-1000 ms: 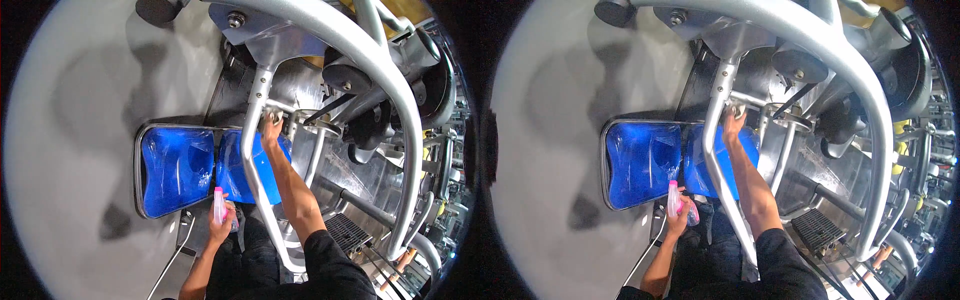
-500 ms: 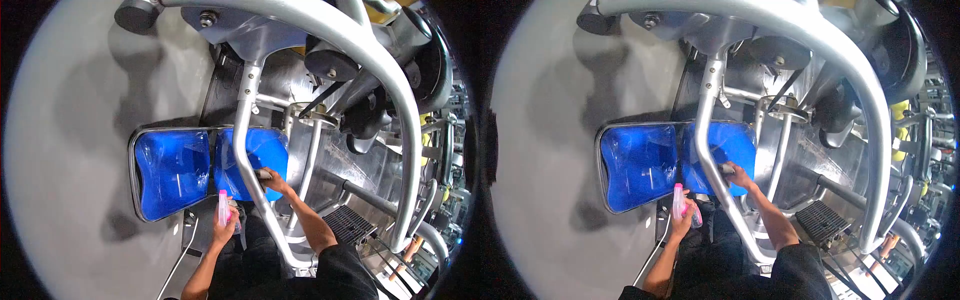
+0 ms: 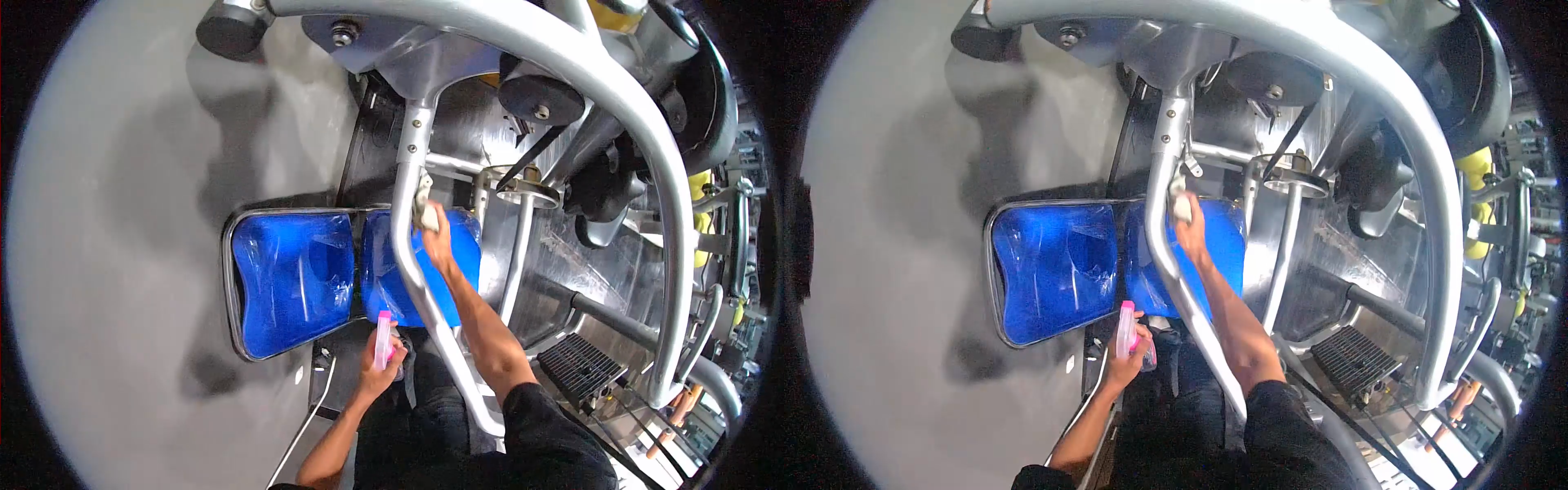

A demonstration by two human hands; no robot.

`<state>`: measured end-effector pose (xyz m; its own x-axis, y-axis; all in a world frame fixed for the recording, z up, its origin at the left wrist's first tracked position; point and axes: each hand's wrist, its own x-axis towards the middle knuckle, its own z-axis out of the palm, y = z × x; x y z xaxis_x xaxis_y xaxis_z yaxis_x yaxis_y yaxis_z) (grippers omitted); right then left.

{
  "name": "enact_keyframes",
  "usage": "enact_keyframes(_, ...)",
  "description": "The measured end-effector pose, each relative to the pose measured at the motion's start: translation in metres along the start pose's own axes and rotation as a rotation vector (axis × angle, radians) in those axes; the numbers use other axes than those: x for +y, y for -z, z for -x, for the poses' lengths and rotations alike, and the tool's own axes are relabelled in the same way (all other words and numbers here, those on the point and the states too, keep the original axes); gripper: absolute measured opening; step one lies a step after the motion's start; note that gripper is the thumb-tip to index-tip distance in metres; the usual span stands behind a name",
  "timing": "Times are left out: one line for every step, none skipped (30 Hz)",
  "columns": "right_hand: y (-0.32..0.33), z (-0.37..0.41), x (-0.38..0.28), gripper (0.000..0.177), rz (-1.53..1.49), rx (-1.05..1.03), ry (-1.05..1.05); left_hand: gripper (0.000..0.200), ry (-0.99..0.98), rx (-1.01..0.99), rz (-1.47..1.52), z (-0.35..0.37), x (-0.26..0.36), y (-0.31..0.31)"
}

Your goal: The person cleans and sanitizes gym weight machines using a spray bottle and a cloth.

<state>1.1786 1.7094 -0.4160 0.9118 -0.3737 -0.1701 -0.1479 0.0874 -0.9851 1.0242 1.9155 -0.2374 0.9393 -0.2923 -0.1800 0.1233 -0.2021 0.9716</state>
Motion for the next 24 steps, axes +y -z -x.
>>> enact_keyframes(0.016,0.022,0.004,0.052,0.051,-0.143,-0.021,0.038,0.025,-0.017,-0.006,-0.003,0.001,0.0)
enact_keyframes(0.029,0.048,0.007,0.046,0.132,-0.224,0.032,0.041,0.051,-0.033,-0.013,-0.006,0.002,-0.001)
enact_keyframes(0.042,0.071,0.01,0.04,0.21,-0.303,0.09,0.046,0.03,-0.013,0.051,-0.014,0.001,-0.004)
enact_keyframes(0.059,0.089,0.022,0.039,0.212,-0.33,-0.012,0.046,0.028,-0.004,0.056,-0.023,-0.003,-0.004)
enact_keyframes(0.076,0.104,0.031,0.04,0.214,-0.355,-0.118,0.046,0.018,0.009,0.077,-0.031,-0.007,-0.004)
enact_keyframes(0.086,0.116,0.026,0.04,0.218,-0.361,-0.117,0.047,0.007,0.019,0.097,-0.04,-0.009,-0.003)
enact_keyframes(0.093,0.125,0.015,0.041,0.034,-0.367,-0.415,0.047,0.004,0.024,0.099,-0.05,-0.007,-0.002)
enact_keyframes(0.103,0.128,0.013,0.043,-0.154,-0.366,-0.712,0.046,0.002,0.034,0.105,-0.063,-0.004,0.0)
enact_keyframes(0.109,0.122,0.015,0.044,-0.114,-0.402,-0.722,0.045,0.001,0.045,0.111,-0.075,-0.001,0.002)
enact_keyframes(0.106,0.114,0.015,0.044,-0.11,-0.407,-0.721,0.045,0.001,0.058,0.117,-0.086,0.002,0.004)
enact_keyframes(0.101,0.096,0.01,0.046,-0.155,-0.252,-0.561,0.045,0.001,0.063,0.121,-0.097,0.005,0.005)
enact_keyframes(0.095,0.077,0.006,0.049,-0.2,-0.099,-0.401,0.044,-0.014,0.051,0.089,-0.106,0.008,0.004)
enact_keyframes(0.085,0.051,-0.009,0.046,-0.075,-0.021,-0.289,0.044,-0.029,0.039,0.054,-0.11,0.01,0.004)
enact_keyframes(0.073,0.019,-0.033,0.043,0.047,0.057,-0.175,0.044,-0.028,0.042,0.052,-0.112,0.012,0.004)
enact_keyframes(0.062,-0.013,-0.051,0.041,0.136,0.089,-0.038,0.043,-0.014,0.028,0.05,-0.114,0.013,0.002)
enact_keyframes(0.05,-0.044,-0.068,0.042,0.241,0.138,0.232,0.043,0.0,0.014,0.048,-0.115,0.015,0.001)
enact_keyframes(0.034,-0.07,-0.094,0.045,0.292,0.16,0.246,0.043,-0.012,0.013,0.058,-0.113,0.018,0.001)
enact_keyframes(0.021,-0.094,-0.114,0.049,0.344,0.183,0.257,0.043,-0.009,0.014,0.056,-0.109,0.016,0.0)
enact_keyframes(0.011,-0.118,-0.121,0.053,0.47,0.195,0.385,0.043,-0.041,0.022,0.029,-0.104,0.015,0.0)
enact_keyframes(0.005,-0.137,-0.124,0.056,0.6,0.204,0.513,0.043,-0.074,0.031,0.005,-0.097,0.013,-0.002)
enact_keyframes(-0.001,-0.148,-0.123,0.058,0.617,0.131,0.483,0.044,-0.095,0.068,-0.007,-0.088,0.007,-0.004)
enact_keyframes(-0.006,-0.155,-0.118,0.06,0.634,0.059,0.452,0.044,-0.095,0.067,-0.003,-0.079,0.001,-0.008)
enact_keyframes(-0.013,-0.155,-0.112,0.059,0.656,0.001,0.582,0.045,-0.032,0.103,0.098,-0.069,-0.004,-0.012)
enact_keyframes(-0.016,-0.148,-0.105,0.058,0.654,0.045,0.538,0.046,0.032,0.14,0.199,-0.059,-0.008,-0.015)
